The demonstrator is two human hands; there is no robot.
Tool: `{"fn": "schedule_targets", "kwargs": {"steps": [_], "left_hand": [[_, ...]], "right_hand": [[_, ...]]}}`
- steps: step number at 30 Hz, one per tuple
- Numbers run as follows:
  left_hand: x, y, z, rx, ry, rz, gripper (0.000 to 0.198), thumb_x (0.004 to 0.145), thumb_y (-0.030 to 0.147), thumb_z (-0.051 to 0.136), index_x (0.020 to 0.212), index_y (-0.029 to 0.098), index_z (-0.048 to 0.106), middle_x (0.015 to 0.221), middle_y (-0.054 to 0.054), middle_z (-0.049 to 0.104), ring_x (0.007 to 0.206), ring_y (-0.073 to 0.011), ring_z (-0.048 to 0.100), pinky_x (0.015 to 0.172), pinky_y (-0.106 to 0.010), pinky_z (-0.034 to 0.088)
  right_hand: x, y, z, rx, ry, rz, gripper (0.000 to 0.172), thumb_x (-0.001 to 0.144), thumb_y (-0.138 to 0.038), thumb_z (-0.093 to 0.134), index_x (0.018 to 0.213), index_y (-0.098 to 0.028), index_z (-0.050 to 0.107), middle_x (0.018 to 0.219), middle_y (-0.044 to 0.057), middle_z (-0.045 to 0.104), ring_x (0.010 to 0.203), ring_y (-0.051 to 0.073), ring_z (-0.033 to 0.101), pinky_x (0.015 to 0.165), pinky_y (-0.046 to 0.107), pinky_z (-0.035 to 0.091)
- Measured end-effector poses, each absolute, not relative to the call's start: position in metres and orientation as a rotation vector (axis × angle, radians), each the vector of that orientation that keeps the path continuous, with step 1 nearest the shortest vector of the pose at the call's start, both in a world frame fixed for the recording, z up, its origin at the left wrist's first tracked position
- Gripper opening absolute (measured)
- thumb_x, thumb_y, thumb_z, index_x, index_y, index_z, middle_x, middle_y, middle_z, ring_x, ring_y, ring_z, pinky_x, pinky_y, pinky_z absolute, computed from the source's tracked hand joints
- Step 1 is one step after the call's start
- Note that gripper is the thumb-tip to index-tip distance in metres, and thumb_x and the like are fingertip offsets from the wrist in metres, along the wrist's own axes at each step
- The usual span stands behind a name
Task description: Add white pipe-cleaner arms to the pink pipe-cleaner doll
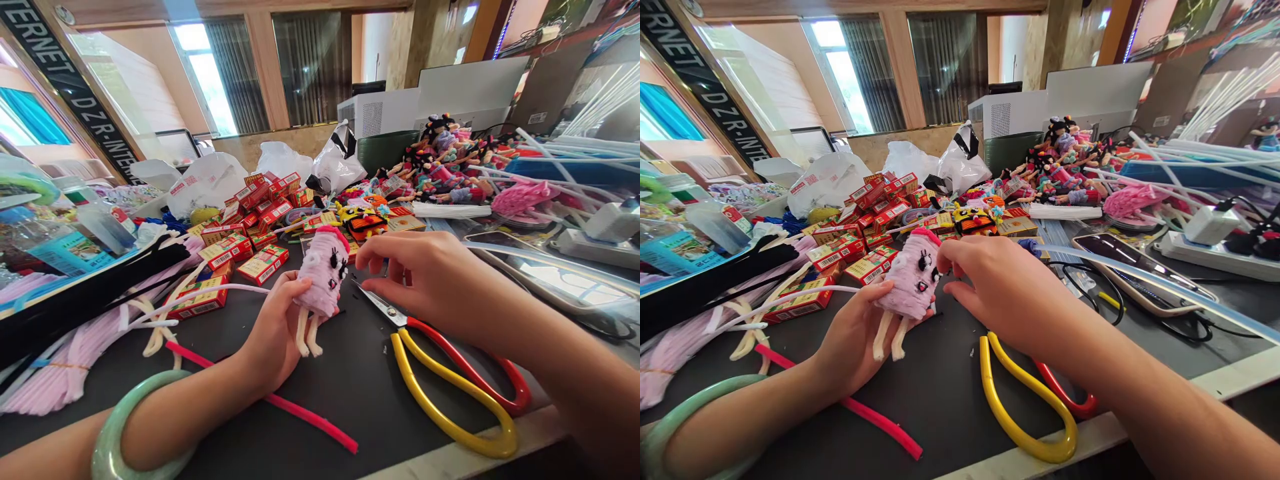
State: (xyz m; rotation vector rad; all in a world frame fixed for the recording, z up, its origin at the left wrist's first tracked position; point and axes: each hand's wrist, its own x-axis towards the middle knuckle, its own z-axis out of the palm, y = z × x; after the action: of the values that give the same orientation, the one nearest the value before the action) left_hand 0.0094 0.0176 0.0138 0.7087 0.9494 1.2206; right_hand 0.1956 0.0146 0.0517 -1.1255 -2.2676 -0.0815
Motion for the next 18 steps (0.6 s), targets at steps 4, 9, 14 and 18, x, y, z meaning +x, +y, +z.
{"fn": "schedule_targets", "kwargs": {"steps": [4,9,14,18], "left_hand": [[0.0094,0.0176,0.0142,0.705,0.942,1.226,0.011,0.075,0.021,0.056,0.085,0.016,0.057,0.07,-0.003,0.067,0.06,-0.0158,0.064,0.061,-0.025,0.057],[0.0097,0.0175,0.0134,0.701,0.922,1.238,0.01,0.072,0.021,0.059,0.08,0.017,0.056,0.07,-0.002,0.068,0.057,-0.0156,0.063,0.065,-0.028,0.059],[0.0082,0.0177,0.0127,0.709,0.907,1.234,0.012,0.071,0.022,0.06,0.081,0.017,0.057,0.069,-0.003,0.069,0.057,-0.0164,0.063,0.067,-0.03,0.059],[0.0085,0.0182,0.0123,0.713,0.918,1.221,0.013,0.073,0.023,0.06,0.083,0.015,0.06,0.072,-0.005,0.069,0.063,-0.019,0.066,0.069,-0.032,0.06]], "right_hand": [[0.1949,0.0159,0.052,-1.176,-2.301,-0.035,0.011,0.077,-0.008,0.069,0.084,-0.017,0.069,0.061,-0.005,0.061,0.051,0.01,0.053,0.054,0.022,0.036],[0.1939,0.017,0.0531,-1.207,-2.344,0.031,0.011,0.078,-0.007,0.068,0.073,-0.017,0.065,0.064,-0.004,0.062,0.056,0.01,0.052,0.056,0.021,0.035],[0.1936,0.0157,0.0546,-1.234,-2.313,0.059,0.018,0.075,-0.001,0.065,0.069,-0.017,0.061,0.06,-0.006,0.059,0.055,0.009,0.05,0.055,0.02,0.033],[0.1935,0.015,0.0543,-1.259,-2.314,0.038,0.018,0.075,-0.001,0.066,0.068,-0.017,0.062,0.06,-0.006,0.06,0.055,0.009,0.05,0.055,0.021,0.032]]}}
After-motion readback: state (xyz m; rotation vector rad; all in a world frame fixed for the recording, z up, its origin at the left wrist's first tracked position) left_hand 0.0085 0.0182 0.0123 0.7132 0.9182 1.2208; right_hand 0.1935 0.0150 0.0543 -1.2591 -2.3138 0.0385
